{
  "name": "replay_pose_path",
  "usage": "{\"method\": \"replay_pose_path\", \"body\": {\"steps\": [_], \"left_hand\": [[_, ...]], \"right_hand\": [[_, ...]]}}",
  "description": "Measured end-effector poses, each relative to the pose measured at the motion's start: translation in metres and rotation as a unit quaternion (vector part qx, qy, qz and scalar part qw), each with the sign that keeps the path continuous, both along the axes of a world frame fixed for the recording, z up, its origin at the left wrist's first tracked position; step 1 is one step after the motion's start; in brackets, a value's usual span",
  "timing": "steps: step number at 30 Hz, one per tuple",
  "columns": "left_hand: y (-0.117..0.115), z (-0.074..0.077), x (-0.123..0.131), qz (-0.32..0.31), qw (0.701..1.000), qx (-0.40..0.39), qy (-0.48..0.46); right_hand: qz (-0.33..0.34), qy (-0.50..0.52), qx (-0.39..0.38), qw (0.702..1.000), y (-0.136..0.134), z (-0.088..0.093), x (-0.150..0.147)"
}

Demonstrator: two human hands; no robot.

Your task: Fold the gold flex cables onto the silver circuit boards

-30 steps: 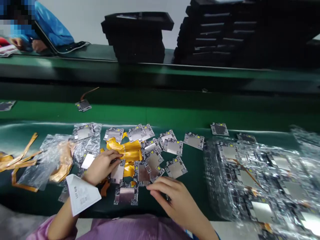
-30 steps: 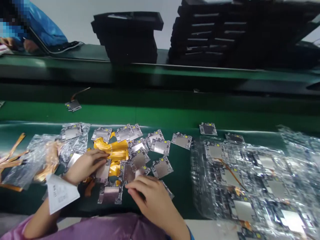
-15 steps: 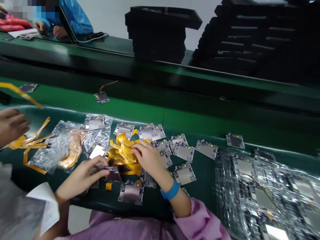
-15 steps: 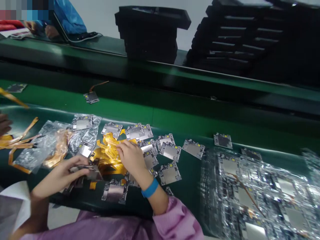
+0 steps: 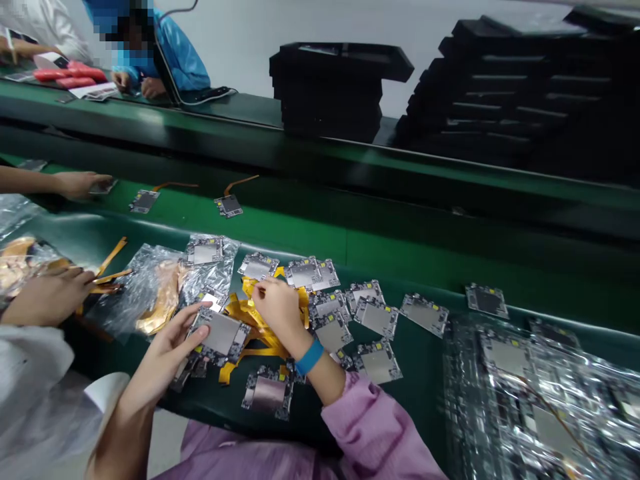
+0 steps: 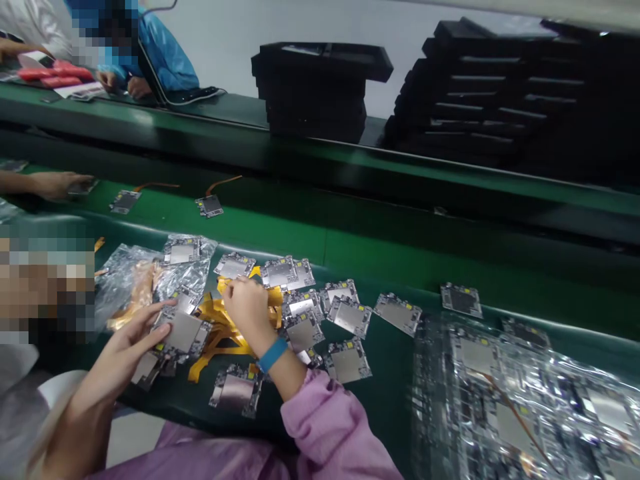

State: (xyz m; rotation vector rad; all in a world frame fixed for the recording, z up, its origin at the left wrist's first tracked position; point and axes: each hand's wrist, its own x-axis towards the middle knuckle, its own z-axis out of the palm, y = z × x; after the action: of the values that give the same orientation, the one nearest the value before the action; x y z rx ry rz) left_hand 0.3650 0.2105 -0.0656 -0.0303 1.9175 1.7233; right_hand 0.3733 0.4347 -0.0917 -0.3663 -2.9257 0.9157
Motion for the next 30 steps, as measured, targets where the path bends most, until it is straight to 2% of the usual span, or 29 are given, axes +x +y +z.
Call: {"method": "replay_pose_path", "body": {"steps": [4, 8, 10, 12, 13, 15, 17, 19, 22, 24, 27, 30], "left_hand": [[0.013, 0.005, -0.001, -0.006, 1.000, 0.010, 0.028], [0.024, 0.015, 0.000, -0.046, 0.999, 0.007, 0.023], [0.030, 0.023, 0.001, -0.073, 0.997, -0.015, 0.035], [0.034, 0.030, 0.001, -0.099, 0.994, -0.035, 0.038], [0.036, 0.032, 0.001, -0.109, 0.992, -0.041, 0.041], [0.039, 0.036, -0.001, -0.132, 0.989, -0.046, 0.052], [0.045, 0.038, -0.003, -0.165, 0.982, -0.056, 0.068], [0.055, 0.042, -0.005, -0.216, 0.971, -0.065, 0.074], [0.079, 0.050, -0.003, -0.298, 0.949, -0.057, 0.082], [0.094, 0.054, 0.003, -0.342, 0.933, -0.051, 0.101], [0.110, 0.057, 0.013, -0.361, 0.915, -0.072, 0.165], [0.116, 0.055, 0.020, -0.380, 0.892, -0.101, 0.222]], "right_hand": [[-0.053, 0.041, -0.109, 0.992, 0.011, 0.011, 0.006], [-0.071, 0.091, -0.222, 0.968, 0.023, 0.023, 0.015], [-0.071, 0.122, -0.340, 0.930, 0.031, 0.033, 0.022], [-0.071, 0.147, -0.463, 0.871, 0.041, 0.049, 0.033], [-0.073, 0.154, -0.505, 0.846, 0.046, 0.058, 0.040], [-0.074, 0.164, -0.535, 0.825, 0.054, 0.075, 0.056], [-0.070, 0.161, -0.524, 0.833, 0.057, 0.090, 0.073], [-0.058, 0.146, -0.475, 0.866, 0.055, 0.097, 0.088], [-0.039, 0.132, -0.366, 0.920, 0.049, 0.098, 0.103], [-0.034, 0.132, -0.295, 0.946, 0.046, 0.096, 0.109], [-0.031, 0.127, -0.206, 0.970, 0.046, 0.095, 0.115], [-0.029, 0.116, -0.160, 0.980, 0.046, 0.093, 0.119]]}}
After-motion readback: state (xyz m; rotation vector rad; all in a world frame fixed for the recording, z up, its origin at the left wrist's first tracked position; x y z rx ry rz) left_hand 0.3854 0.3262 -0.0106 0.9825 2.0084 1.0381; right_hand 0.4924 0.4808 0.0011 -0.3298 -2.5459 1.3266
